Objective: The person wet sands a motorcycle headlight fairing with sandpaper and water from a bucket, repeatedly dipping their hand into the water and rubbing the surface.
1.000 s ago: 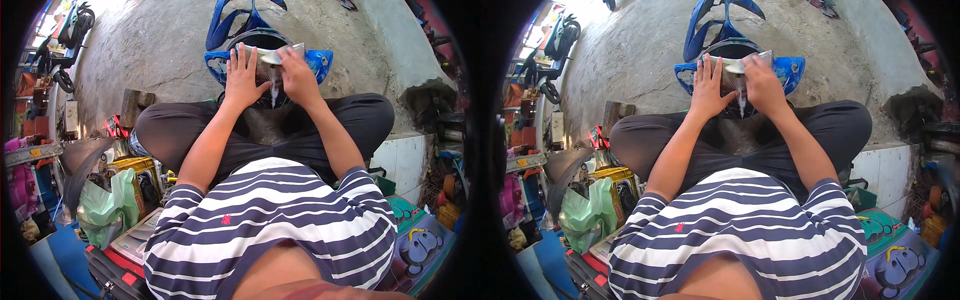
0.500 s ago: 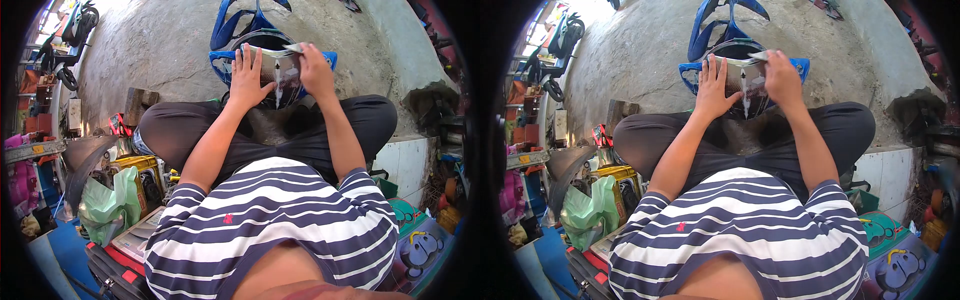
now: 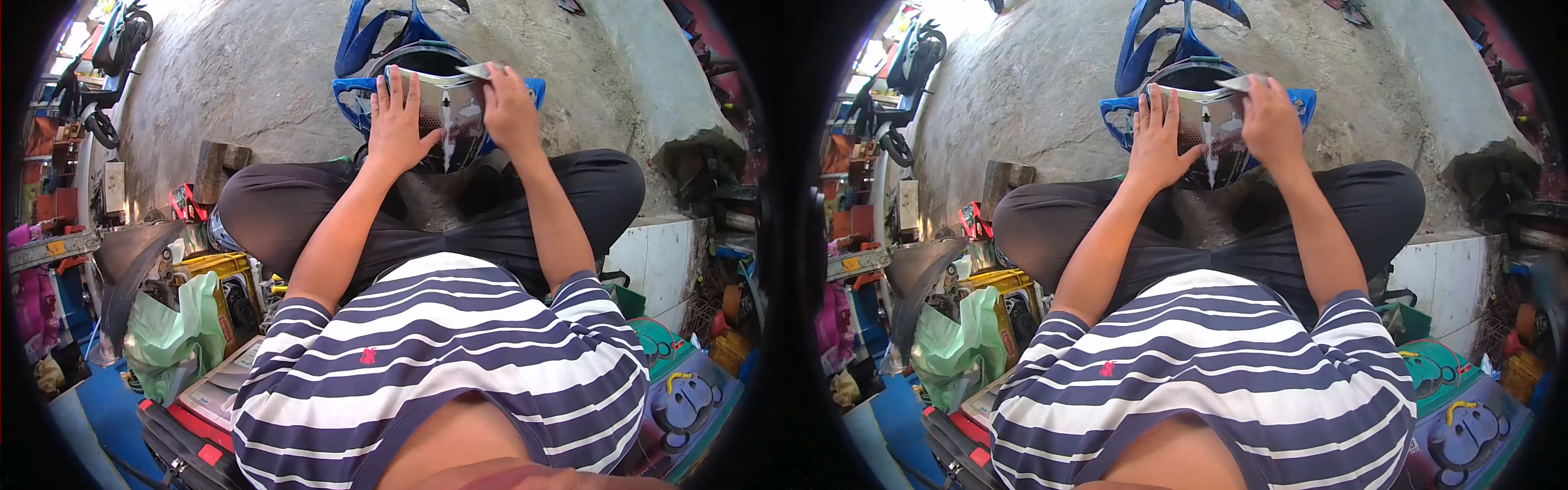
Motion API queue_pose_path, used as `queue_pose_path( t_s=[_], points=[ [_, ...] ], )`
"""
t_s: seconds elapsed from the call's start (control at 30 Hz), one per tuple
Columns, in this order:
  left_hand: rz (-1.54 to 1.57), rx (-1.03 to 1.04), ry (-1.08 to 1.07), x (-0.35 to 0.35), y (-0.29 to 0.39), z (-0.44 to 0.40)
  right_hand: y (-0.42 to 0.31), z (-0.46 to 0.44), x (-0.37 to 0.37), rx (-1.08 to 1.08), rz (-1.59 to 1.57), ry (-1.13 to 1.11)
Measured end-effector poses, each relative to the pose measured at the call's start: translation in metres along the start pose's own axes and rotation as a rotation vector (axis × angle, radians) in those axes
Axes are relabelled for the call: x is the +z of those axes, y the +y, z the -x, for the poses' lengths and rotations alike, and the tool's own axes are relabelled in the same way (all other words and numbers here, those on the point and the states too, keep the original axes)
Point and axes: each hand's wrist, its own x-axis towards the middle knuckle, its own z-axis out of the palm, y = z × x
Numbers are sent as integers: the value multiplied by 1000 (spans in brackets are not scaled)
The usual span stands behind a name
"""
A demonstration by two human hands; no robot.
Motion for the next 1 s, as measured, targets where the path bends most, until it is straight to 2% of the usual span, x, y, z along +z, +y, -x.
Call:
queue_pose_path(
  t_s=[0.1, 0.17, 0.37, 0.47, 0.57, 0.67, 0.8, 0.83, 0.97, 1.0],
  points=[
    [24, -14, -8, 0, -1, 0, -27, 14, 6, -156, -50, -87],
    [40, -12, 0, 0, -3, -1, -22, 7, 8, -149, -127, -117],
    [29, -6, 3, 0, -1, 0, 13, -9, -2, 57, -40, -22],
    [31, -27, -9, 1, 0, 0, -3, 7, 10, -38, -11, -20],
    [36, -32, -19, -1, 1, -1, -24, 12, 4, -160, -164, -199],
    [31, -29, -16, -2, 0, 1, -10, 1, -4, -11, -178, -187],
    [26, -26, -17, -3, 2, 0, 2, -4, -12, 101, -66, -47],
    [30, -26, -18, -3, 2, 0, 0, -1, -8, 95, -71, -46],
    [40, -42, -35, -5, 2, -1, -28, 14, 2, -159, -182, -197],
    [44, -45, -46, -6, 2, -1, -31, 14, 2, -139, -218, -195]
  ],
)
